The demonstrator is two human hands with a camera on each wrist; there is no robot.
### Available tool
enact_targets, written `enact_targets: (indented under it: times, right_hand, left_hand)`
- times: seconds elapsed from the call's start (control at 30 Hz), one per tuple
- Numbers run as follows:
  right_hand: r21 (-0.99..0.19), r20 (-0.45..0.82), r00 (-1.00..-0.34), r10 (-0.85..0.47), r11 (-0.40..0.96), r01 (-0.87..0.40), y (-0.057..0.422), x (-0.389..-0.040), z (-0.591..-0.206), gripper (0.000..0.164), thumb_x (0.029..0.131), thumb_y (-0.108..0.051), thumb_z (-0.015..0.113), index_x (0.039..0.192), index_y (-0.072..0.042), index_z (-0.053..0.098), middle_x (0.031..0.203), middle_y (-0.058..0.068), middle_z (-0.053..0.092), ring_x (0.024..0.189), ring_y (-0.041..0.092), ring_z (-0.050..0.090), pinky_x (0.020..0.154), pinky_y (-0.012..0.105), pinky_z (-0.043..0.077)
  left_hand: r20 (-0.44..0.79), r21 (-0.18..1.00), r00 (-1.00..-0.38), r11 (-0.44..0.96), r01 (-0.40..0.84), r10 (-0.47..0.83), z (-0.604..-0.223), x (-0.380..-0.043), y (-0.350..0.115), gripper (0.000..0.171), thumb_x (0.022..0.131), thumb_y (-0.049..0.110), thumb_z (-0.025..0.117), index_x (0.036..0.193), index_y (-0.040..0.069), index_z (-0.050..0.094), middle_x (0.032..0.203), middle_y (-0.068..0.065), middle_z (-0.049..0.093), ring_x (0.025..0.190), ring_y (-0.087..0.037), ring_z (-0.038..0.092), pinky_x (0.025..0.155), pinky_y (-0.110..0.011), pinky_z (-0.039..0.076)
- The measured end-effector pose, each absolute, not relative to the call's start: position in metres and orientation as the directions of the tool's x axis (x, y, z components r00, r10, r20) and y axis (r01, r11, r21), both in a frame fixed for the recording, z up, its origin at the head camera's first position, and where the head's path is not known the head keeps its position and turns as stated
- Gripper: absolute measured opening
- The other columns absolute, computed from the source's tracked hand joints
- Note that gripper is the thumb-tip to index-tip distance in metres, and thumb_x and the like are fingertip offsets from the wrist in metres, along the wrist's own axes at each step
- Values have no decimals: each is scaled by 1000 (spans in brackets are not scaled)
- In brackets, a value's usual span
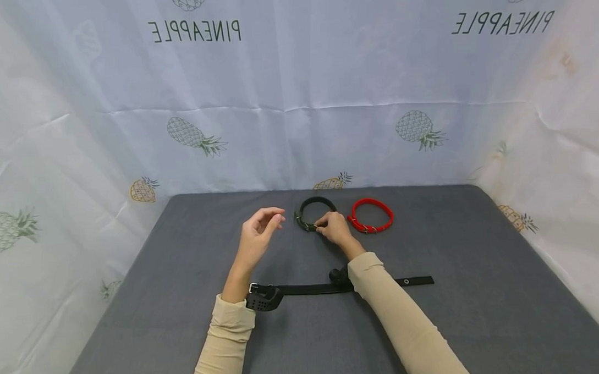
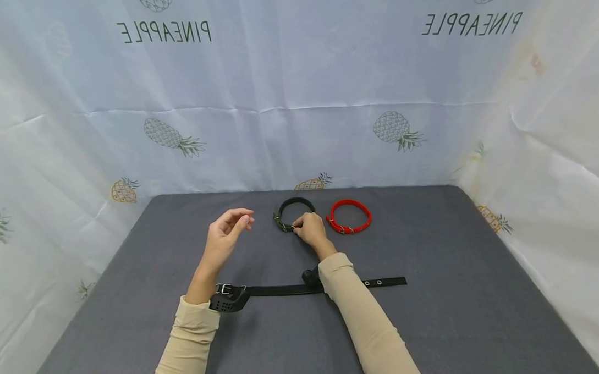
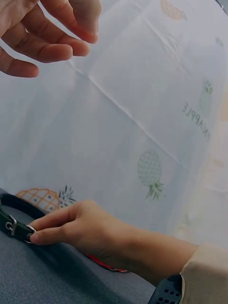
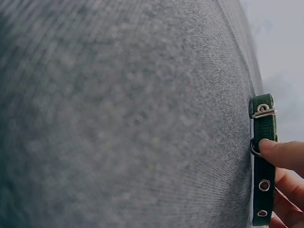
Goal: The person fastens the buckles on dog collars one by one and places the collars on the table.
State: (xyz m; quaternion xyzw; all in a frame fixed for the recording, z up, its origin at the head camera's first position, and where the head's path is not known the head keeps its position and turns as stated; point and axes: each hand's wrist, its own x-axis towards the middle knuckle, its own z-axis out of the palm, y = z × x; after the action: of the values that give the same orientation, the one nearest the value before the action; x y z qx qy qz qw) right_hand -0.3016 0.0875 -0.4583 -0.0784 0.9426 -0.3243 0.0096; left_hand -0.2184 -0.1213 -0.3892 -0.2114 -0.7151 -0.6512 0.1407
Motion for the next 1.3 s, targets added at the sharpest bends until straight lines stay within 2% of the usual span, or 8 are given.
enact_targets:
  times: [0.17, 0.4, 0.47, 0.53, 0.77, 1.07, 1.2, 1.3]
  right_hand:
    - [-633, 33, -985, -167, 759, -150, 90, -300, -456, 20, 88, -10, 70, 107, -5, 74, 112, 15, 68, 108, 32, 62, 93, 43, 52]
    - [-675, 88, -962, -257, 695, -247, 106, -290, -440, 24, 89, -12, 68, 111, -2, 72, 115, 17, 68, 110, 33, 62, 93, 45, 52]
    - [-688, 107, -953, -285, 670, -278, 115, -286, -435, 25, 89, -12, 68, 111, -1, 71, 114, 18, 69, 109, 33, 62, 92, 46, 53]
    - [-701, 115, -945, -306, 650, -295, 124, -280, -430, 26, 89, -13, 68, 112, 1, 70, 113, 19, 69, 106, 34, 63, 89, 45, 54]
    - [-728, 95, -934, -346, 616, -302, 163, -258, -420, 31, 90, -14, 67, 116, 4, 67, 114, 22, 69, 103, 35, 66, 86, 41, 56]
    - [-702, 35, -945, -324, 665, -254, 215, -230, -420, 33, 89, -17, 69, 115, 3, 67, 112, 20, 70, 100, 31, 67, 84, 40, 56]
    - [-701, 0, -948, -319, 676, -228, 239, -218, -420, 36, 89, -19, 69, 117, 3, 66, 112, 20, 71, 97, 24, 69, 82, 35, 57]
    - [-703, -11, -942, -335, 672, -231, 254, -210, -421, 37, 89, -20, 69, 117, 4, 66, 112, 21, 71, 92, 11, 69, 79, 28, 57]
  left_hand:
    - [472, 873, -872, 69, 483, 125, -389, -219, -120, 20, 96, 3, 55, 110, -11, 62, 88, 20, 63, 79, 2, 59, 78, -15, 51]
    - [449, 874, -875, 113, 472, 180, -384, -223, -125, 21, 97, 4, 55, 111, -8, 62, 95, -12, 66, 80, -1, 60, 78, -18, 52]
    - [426, 873, -880, 159, 461, 211, -383, -225, -129, 21, 97, 7, 55, 113, -6, 62, 98, -13, 66, 81, 0, 60, 79, -19, 53]
    - [407, 866, -883, 207, 455, 234, -381, -226, -133, 22, 97, 9, 56, 114, -4, 62, 102, -22, 65, 82, 1, 60, 79, -18, 52]
    - [318, 848, -903, 338, 407, 289, -381, -231, -146, 24, 98, 14, 56, 116, 0, 64, 110, -21, 67, 88, 3, 60, 84, -27, 55]
    - [189, 818, -922, 466, 338, 338, -393, -225, -170, 25, 99, 20, 56, 117, 6, 64, 114, -17, 68, 96, -21, 65, 83, -36, 53]
    - [153, 794, -915, 506, 339, 373, -400, -219, -182, 23, 98, 18, 57, 116, 5, 65, 114, -20, 68, 97, -32, 66, 80, -31, 53]
    - [125, 779, -905, 525, 343, 406, -407, -217, -190, 24, 98, 16, 57, 116, 4, 66, 116, -22, 67, 98, -38, 64, 78, -26, 52]
